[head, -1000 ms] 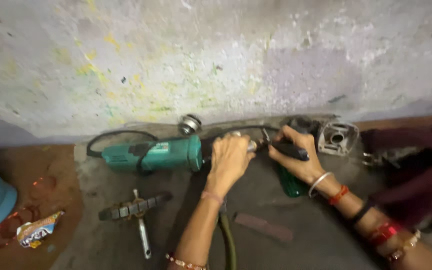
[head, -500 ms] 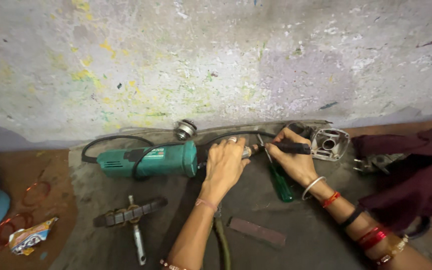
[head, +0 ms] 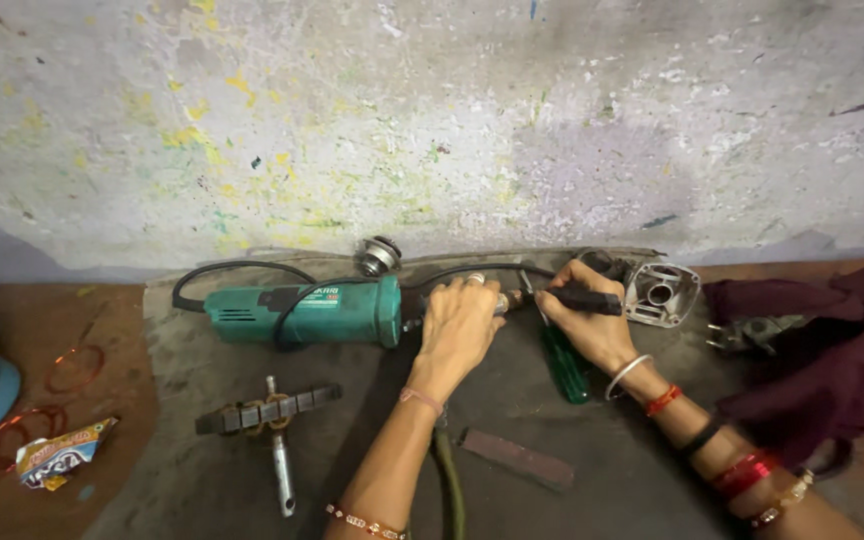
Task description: The person uses a green-handled screwdriver to tighten a screw on a small cylindrical electrical component held in their left hand. They then use a black-handled tool to further adjust the component on a workbench cluttered with tools and parts.
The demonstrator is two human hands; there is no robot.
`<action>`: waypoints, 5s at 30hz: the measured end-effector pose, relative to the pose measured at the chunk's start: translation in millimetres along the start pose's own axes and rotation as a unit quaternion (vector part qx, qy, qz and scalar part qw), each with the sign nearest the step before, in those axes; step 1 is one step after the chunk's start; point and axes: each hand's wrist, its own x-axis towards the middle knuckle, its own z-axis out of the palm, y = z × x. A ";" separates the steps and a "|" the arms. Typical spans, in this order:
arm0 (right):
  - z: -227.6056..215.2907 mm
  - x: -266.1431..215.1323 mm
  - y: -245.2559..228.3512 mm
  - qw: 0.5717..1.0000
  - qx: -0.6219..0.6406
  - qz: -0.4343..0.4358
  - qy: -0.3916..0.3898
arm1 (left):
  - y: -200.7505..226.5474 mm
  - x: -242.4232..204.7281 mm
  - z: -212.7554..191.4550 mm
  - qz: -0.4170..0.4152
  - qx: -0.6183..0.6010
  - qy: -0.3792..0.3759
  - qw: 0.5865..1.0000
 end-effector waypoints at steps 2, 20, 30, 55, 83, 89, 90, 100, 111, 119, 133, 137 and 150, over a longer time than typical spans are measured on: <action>1.0 -2.9 0.0 1.000 -0.008 -0.009 0.000 | 0.6 -0.7 2.1 -0.001 -0.002 0.006 1.000; -7.6 -4.0 -0.7 0.996 -0.031 -0.087 -0.019 | 0.4 -2.1 17.8 0.024 -0.008 0.042 0.999; -2.1 -0.7 -0.6 0.996 -0.043 -0.083 -0.011 | -1.6 -1.3 9.9 0.028 0.012 0.014 0.999; -4.2 -0.9 8.4 0.999 0.042 0.010 -0.032 | 4.9 -2.6 4.1 0.020 0.032 0.009 0.999; -6.7 -3.7 -0.9 0.994 -0.030 -0.106 -0.013 | 2.4 -0.2 7.9 0.019 0.029 -0.001 0.999; -6.5 -1.7 3.1 0.993 -0.045 -0.105 -0.034 | 2.0 -1.7 6.7 0.014 -0.019 0.010 1.000; -6.6 -0.4 3.9 0.992 -0.049 -0.111 -0.022 | 1.2 -1.7 6.9 0.009 -0.032 0.009 0.999; -4.0 -0.7 8.8 0.999 0.006 -0.039 -0.010 | -3.0 -2.8 10.3 0.023 -0.016 0.042 0.999; -8.3 2.0 8.6 0.999 -0.028 -0.016 0.018 | 1.4 -1.3 5.8 0.030 -0.028 0.042 0.998; 0.2 2.0 14.2 0.998 0.040 -0.012 -0.036 | -2.7 0.8 5.6 0.017 -0.025 0.022 0.999; -2.3 -0.7 13.9 0.999 0.014 -0.016 -0.024 | 3.7 -1.1 3.7 0.011 0.016 0.001 1.000; -1.8 -3.7 10.7 0.999 0.014 -0.011 -0.032 | 2.7 -2.7 5.4 0.015 0.010 0.013 1.000; 1.6 -7.3 16.2 0.996 0.030 -0.080 -0.012 | 2.0 -2.9 5.6 -0.004 -0.020 0.020 1.000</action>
